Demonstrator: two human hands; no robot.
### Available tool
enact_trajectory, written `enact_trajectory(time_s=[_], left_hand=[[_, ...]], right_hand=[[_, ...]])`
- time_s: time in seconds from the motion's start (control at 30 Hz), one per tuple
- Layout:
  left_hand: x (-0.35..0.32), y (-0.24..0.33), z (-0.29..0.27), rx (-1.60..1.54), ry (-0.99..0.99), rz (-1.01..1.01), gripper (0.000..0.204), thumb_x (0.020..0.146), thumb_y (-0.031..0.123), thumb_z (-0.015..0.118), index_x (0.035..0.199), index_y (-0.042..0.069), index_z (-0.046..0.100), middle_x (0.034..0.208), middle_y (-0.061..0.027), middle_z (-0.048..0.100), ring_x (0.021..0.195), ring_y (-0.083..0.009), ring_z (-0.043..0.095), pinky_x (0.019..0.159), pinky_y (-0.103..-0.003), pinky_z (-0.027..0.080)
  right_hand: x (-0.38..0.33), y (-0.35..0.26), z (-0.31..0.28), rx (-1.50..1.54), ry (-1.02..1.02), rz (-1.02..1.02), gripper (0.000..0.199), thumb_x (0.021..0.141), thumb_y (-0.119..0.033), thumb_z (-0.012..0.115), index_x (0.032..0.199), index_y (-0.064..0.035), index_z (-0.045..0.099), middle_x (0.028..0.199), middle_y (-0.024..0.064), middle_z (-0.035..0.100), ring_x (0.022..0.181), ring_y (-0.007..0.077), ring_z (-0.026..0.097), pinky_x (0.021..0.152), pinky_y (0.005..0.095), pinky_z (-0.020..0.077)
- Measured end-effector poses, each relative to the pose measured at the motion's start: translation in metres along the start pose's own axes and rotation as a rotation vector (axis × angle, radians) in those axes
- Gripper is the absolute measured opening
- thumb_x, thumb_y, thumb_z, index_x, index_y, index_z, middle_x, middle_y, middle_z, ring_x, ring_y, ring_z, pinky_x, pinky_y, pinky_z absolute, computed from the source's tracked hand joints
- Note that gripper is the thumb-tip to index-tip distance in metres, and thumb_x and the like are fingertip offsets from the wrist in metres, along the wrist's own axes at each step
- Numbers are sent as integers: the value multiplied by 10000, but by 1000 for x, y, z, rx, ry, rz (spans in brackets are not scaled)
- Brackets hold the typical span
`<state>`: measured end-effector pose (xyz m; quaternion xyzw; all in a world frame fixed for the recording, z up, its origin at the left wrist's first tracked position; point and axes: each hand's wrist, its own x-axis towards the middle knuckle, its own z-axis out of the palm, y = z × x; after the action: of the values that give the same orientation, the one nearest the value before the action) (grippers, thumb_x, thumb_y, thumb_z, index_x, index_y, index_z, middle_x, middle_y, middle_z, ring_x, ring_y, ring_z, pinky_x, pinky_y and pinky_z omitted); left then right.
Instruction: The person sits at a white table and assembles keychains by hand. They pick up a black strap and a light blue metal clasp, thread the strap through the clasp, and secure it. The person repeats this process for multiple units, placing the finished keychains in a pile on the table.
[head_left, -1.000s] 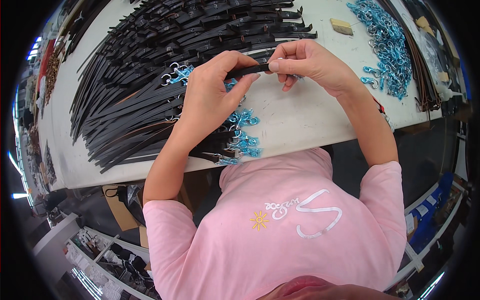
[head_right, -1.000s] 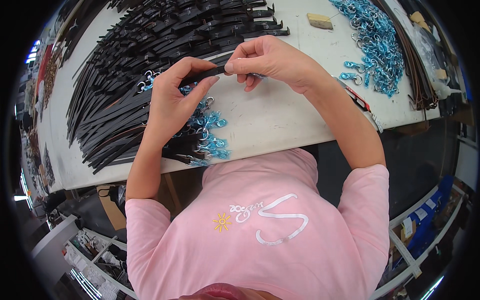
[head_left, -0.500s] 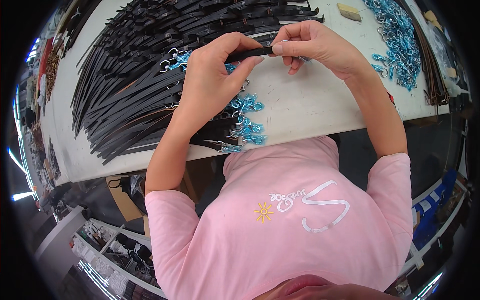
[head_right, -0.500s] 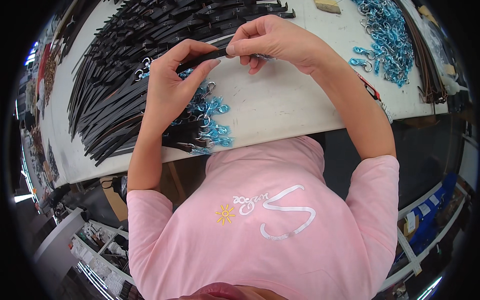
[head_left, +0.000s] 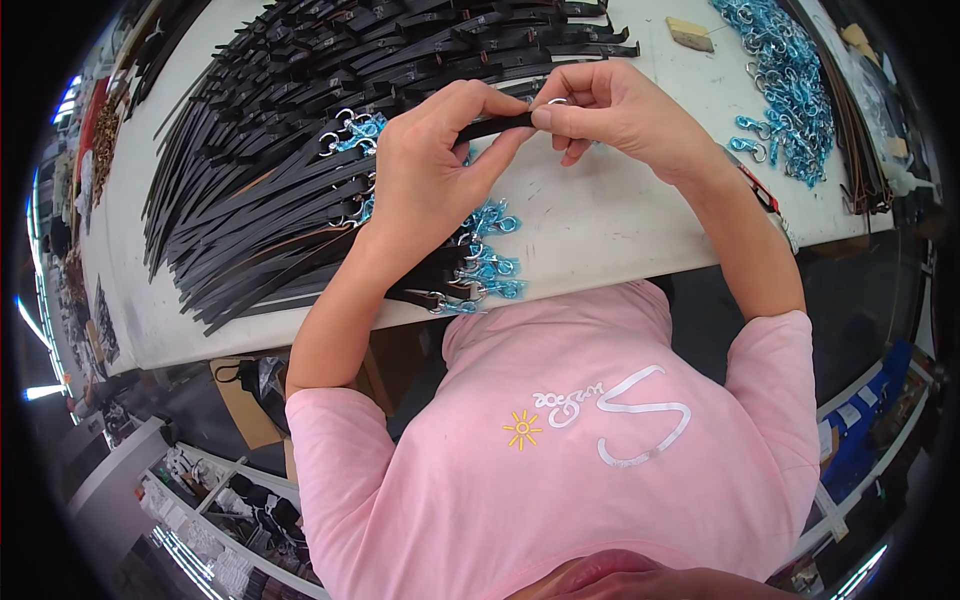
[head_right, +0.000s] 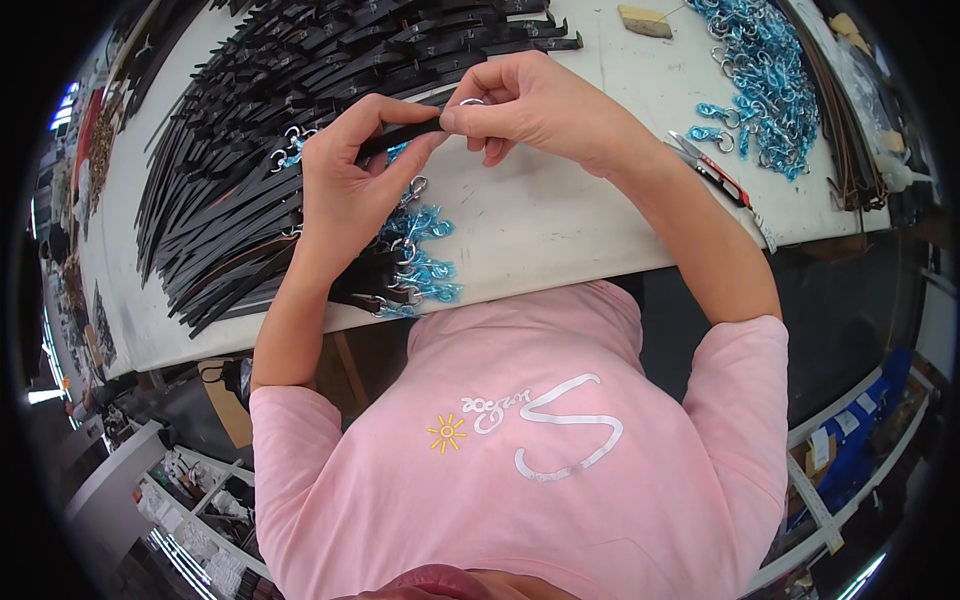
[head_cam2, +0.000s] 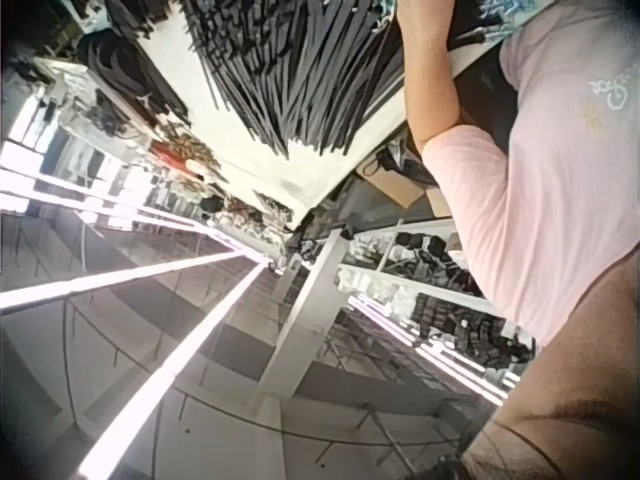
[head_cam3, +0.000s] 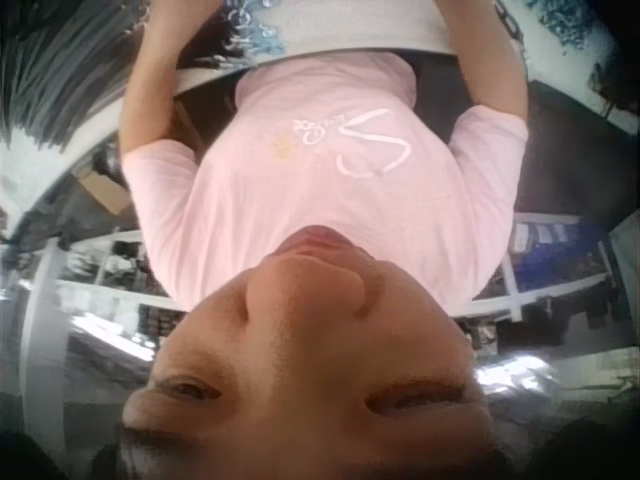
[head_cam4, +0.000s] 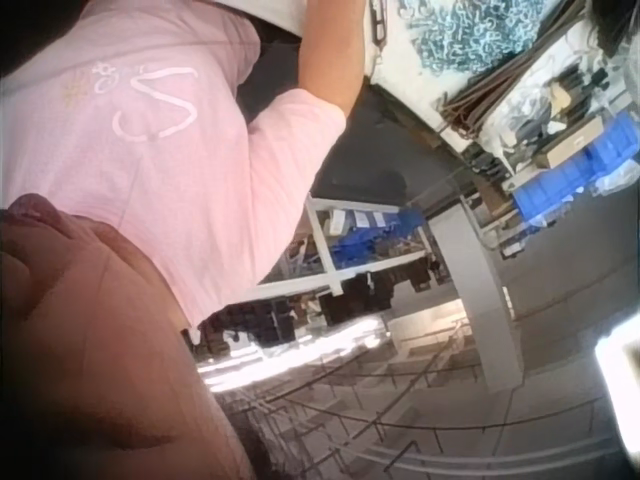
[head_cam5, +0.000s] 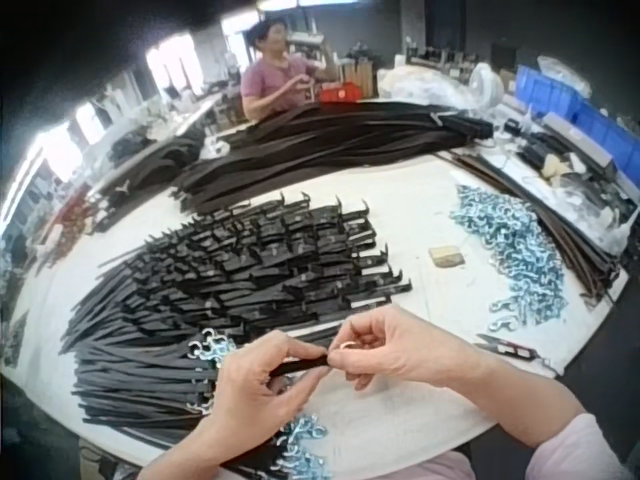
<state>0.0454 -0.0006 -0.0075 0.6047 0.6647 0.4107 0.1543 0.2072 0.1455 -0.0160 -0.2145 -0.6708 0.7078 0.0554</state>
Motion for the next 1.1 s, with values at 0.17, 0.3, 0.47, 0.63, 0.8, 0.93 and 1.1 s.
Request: enact_trajectory(time_s=[0.17, 0.3, 0.47, 0.63, 0.8, 0.93, 1.1], left_hand=[[-2, 3, -2, -6, 5, 0, 146, 800, 91, 794, 913, 56, 709, 819, -12, 688, 526, -110, 490, 456, -252, 360], [-3, 1, -2, -5, -2, 13, 151, 801, 78, 791, 931, 55, 717, 822, 2, 687, 545, -79, 475, 464, -231, 339], [-6, -7, 2, 17, -1, 71, 147, 812, 48, 778, 949, 55, 724, 844, 31, 700, 567, -4, 446, 472, -184, 295], [-5, 3, 3, 36, -43, 19, 171, 791, 95, 789, 943, 60, 718, 842, -42, 687, 540, -167, 541, 477, -271, 410], [-4, 3, 9, -31, -93, -19, 202, 827, 84, 772, 1020, 51, 722, 846, 3, 691, 585, -29, 448, 474, -208, 304], [-2, 3, 9, -55, -184, -62, 206, 836, 93, 767, 1029, 34, 727, 844, -3, 683, 589, -35, 445, 478, -215, 299], [-1, 4, 11, -68, -208, -82, 186, 836, 82, 765, 1003, 10, 727, 843, -12, 686, 609, -35, 473, 490, -206, 320]], right_hand=[[-7, 5, -10, 39, -53, -9, 267, 977, -271, 646, 1064, -29, 717, 819, 24, 682, 762, 98, 663, 764, 248, 549], [-7, 10, -14, 39, -66, -25, 283, 986, -247, 634, 1141, -25, 716, 849, 42, 700, 797, 110, 673, 796, 253, 551], [-9, 10, -12, 10, -60, -4, 279, 977, -229, 648, 1146, -16, 711, 870, 44, 704, 816, 102, 667, 798, 251, 549], [-13, 8, -6, -72, -54, -20, 248, 966, -234, 665, 1050, -5, 708, 852, 25, 682, 789, 91, 638, 744, 247, 542], [-19, 9, -8, -1, -35, 55, 288, 925, -286, 714, 976, -3, 700, 831, 35, 674, 766, 106, 645, 708, 255, 554], [-24, 14, -15, 36, -47, 85, 294, 918, -290, 723, 976, -3, 696, 833, 39, 671, 765, 102, 646, 689, 247, 560], [-26, 15, -15, 35, -23, 86, 247, 936, -246, 706, 979, -3, 700, 792, 30, 669, 715, 89, 642, 680, 227, 542]])
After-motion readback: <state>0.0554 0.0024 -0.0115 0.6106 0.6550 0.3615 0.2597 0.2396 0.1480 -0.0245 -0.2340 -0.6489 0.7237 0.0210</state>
